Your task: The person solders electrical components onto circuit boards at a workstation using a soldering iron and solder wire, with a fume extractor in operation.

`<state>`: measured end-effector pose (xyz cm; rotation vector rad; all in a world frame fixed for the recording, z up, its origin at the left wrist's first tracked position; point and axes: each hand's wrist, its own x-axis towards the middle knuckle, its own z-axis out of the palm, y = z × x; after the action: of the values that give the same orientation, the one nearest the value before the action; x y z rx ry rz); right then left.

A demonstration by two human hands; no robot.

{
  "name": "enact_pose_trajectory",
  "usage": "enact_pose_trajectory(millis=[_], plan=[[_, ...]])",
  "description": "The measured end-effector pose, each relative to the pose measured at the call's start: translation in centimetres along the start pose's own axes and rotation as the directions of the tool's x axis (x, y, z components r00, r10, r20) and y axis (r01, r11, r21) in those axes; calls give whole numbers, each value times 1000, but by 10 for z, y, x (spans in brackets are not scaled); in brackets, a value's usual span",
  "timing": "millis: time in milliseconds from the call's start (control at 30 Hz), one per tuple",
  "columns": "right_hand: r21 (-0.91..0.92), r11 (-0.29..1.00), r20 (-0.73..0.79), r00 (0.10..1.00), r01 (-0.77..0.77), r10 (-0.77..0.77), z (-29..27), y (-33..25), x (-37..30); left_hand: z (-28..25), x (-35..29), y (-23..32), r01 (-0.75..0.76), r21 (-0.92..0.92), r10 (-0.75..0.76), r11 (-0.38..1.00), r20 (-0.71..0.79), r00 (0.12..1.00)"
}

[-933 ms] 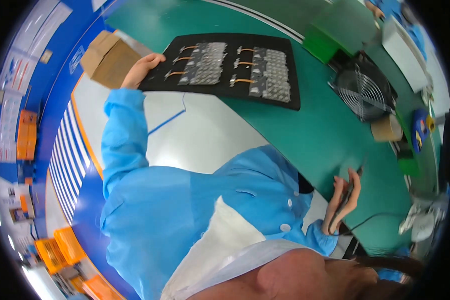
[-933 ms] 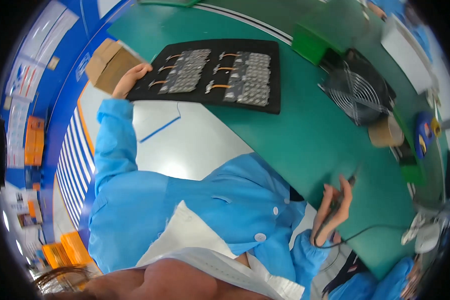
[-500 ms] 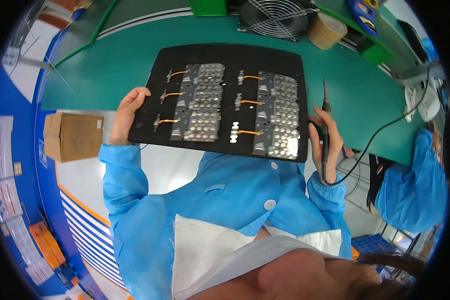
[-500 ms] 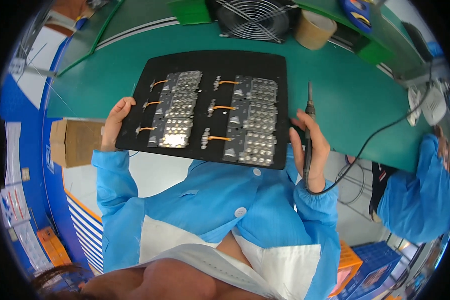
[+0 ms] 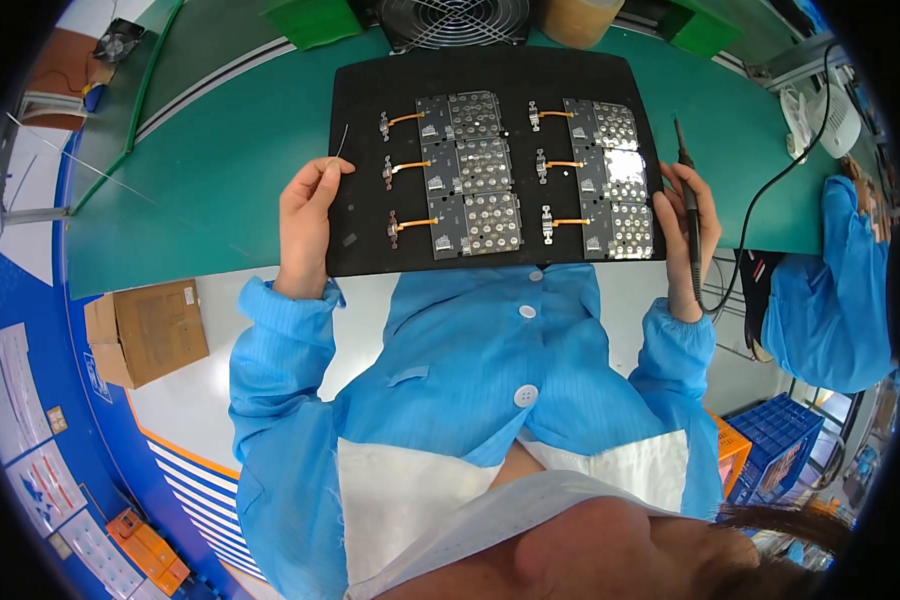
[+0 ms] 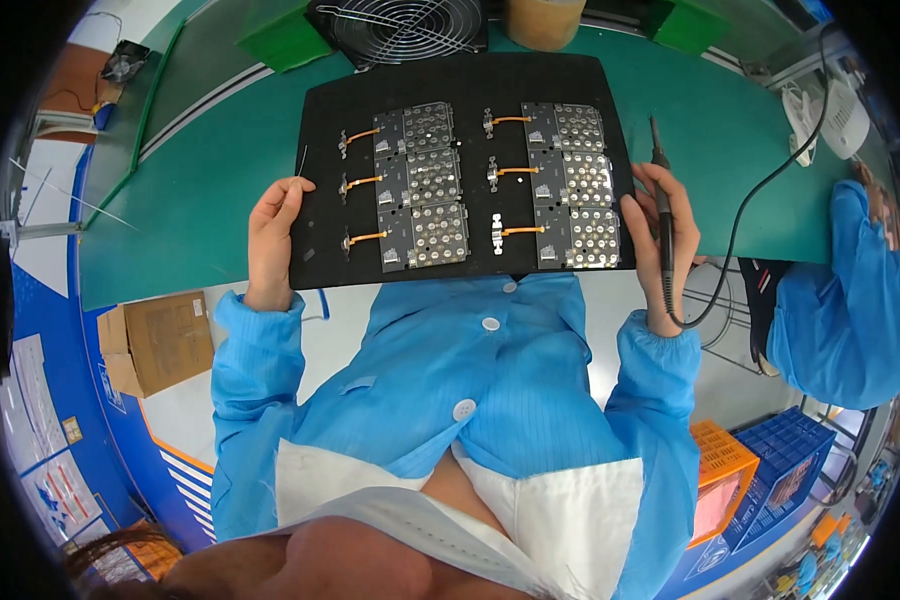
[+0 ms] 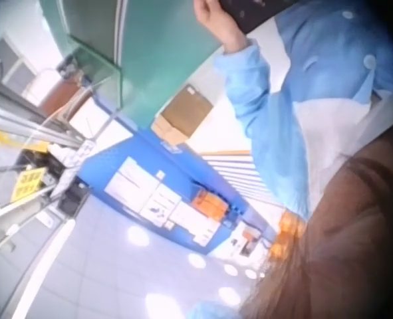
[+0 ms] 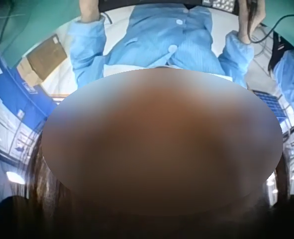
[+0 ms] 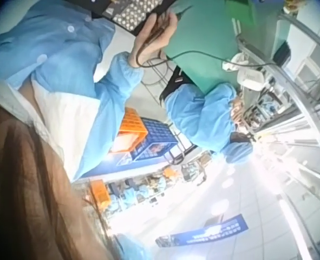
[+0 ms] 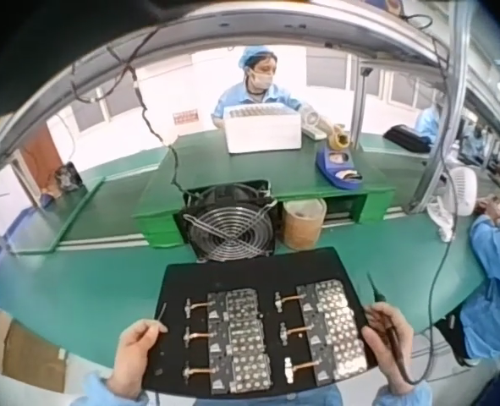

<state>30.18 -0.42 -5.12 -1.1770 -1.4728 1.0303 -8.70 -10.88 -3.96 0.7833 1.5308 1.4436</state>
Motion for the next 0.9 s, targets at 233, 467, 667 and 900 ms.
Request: enact_pose_trajectory(millis=[233, 467, 667, 900], plan=[[-474, 833, 42, 952, 285, -302, 10, -7, 1, 1, 14, -6, -170, 208, 179, 963, -27, 983], [-658, 636, 124, 891, 403, -437, 7, -26, 21, -5, 24, 13, -406, 438, 481, 802, -71, 874], [-437, 684, 331, 812, 584, -481, 20, -52, 56, -2, 31, 37, -338, 666, 393, 665, 72, 917], [-121, 837, 486, 767, 534, -419, 65, -78, 92, 28, 40, 35, -374, 588, 389, 717, 108, 915]])
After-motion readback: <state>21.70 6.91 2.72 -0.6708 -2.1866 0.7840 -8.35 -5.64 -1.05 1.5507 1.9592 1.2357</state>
